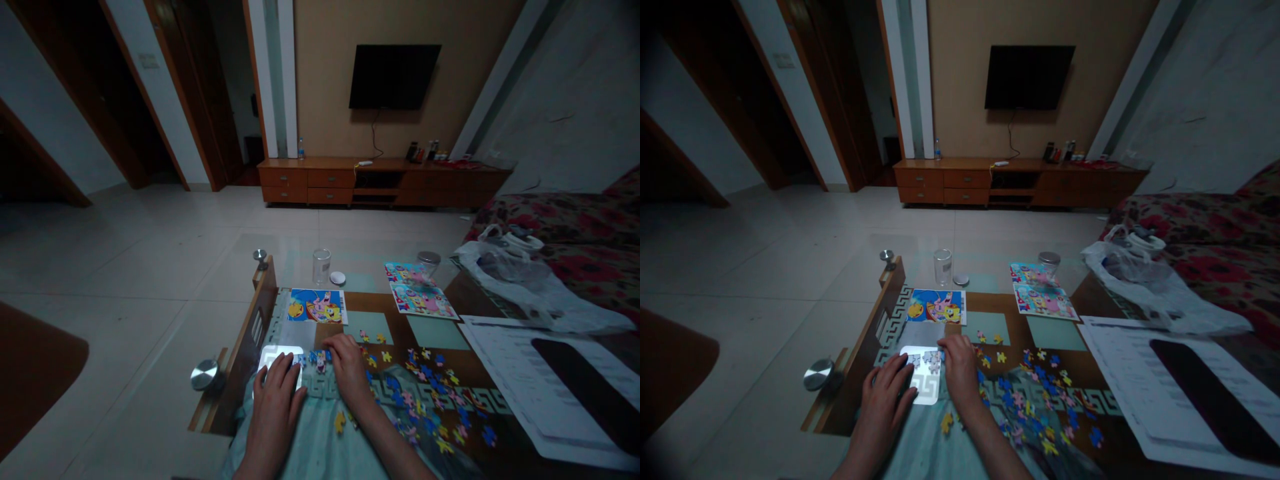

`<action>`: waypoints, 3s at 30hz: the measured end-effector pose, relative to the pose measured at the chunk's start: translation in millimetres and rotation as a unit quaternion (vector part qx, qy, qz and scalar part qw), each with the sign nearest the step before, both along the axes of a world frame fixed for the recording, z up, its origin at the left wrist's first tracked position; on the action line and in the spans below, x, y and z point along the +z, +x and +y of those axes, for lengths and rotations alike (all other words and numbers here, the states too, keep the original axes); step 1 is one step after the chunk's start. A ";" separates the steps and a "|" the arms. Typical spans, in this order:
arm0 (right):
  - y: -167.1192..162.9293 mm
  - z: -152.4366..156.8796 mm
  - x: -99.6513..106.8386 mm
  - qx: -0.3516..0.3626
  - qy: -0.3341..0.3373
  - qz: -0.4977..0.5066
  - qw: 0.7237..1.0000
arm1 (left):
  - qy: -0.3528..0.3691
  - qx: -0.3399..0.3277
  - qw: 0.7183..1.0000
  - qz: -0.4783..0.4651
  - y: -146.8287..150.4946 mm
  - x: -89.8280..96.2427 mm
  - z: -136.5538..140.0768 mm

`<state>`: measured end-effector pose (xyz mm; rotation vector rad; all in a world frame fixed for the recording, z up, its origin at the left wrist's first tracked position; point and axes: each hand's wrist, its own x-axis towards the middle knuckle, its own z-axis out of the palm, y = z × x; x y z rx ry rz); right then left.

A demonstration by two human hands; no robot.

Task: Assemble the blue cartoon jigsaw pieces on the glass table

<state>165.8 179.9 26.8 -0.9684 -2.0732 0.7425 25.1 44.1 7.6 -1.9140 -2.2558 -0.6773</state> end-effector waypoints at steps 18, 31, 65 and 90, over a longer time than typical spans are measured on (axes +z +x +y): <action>-0.2 0.9 -1.3 0.002 0.007 -0.003 1.000 | -0.011 -0.001 1.000 -0.007 0.2 1.3 0.6; -0.2 -1.0 2.8 -0.004 0.003 -0.014 1.000 | -0.010 0.018 1.000 -0.010 1.5 2.6 1.2; -5.9 -1.9 25.5 0.031 -0.007 -0.190 0.981 | 0.040 0.056 0.997 -0.016 5.7 5.7 3.3; -7.6 4.0 15.3 0.016 -0.006 -0.185 0.983 | -0.141 0.076 0.986 -0.043 29.1 61.3 76.0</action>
